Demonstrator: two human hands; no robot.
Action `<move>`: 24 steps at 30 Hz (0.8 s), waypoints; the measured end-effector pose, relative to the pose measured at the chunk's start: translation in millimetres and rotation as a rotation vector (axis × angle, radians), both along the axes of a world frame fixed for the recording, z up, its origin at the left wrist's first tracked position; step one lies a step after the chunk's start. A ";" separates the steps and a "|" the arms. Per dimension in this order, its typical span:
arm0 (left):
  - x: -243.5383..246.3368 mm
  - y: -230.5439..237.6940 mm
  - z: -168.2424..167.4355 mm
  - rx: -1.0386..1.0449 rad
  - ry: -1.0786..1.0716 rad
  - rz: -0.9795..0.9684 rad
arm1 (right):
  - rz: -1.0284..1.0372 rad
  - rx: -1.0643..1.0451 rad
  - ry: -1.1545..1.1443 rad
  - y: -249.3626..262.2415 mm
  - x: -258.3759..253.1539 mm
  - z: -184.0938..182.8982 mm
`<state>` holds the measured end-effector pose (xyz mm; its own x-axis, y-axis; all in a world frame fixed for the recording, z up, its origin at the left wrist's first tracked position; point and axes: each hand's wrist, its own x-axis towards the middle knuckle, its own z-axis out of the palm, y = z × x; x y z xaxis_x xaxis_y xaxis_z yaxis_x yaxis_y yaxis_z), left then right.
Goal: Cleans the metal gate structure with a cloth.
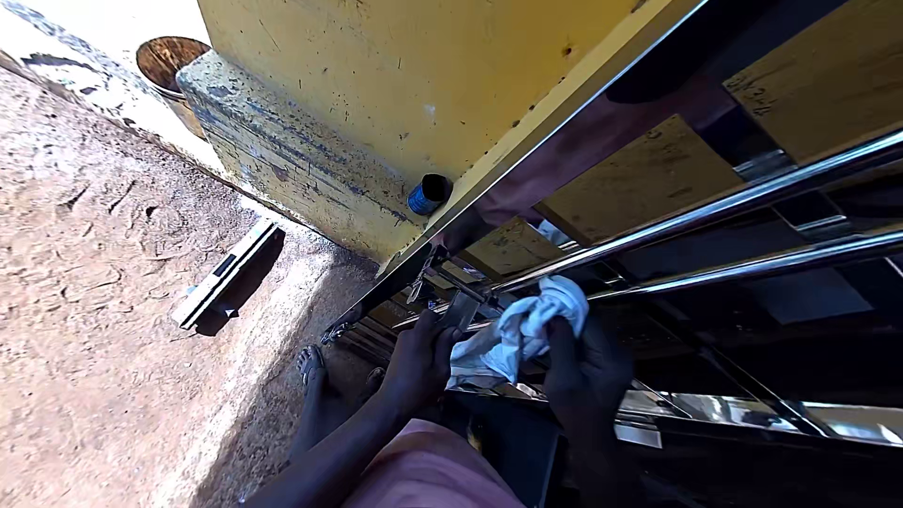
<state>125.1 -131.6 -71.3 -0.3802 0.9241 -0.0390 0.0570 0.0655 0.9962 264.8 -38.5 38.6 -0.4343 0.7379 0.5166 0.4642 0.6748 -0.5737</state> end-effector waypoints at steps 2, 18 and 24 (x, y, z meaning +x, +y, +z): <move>0.0 -0.2 -2.0 0.017 0.023 0.007 | 0.055 0.166 -0.334 -2.6 -18.1 -21.6; 4.9 -1.1 1.7 -0.005 0.088 0.065 | 0.101 -0.109 -0.713 19.3 -95.8 -12.8; 4.7 0.8 -5.0 0.006 0.004 0.074 | 0.143 0.356 -0.778 11.9 -69.1 -25.3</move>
<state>129.8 -130.8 -76.3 -0.4473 0.8938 -0.0317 0.0560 0.0633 0.9964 195.8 -26.6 13.3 -0.8365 0.5001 0.2239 0.5339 0.8358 0.1281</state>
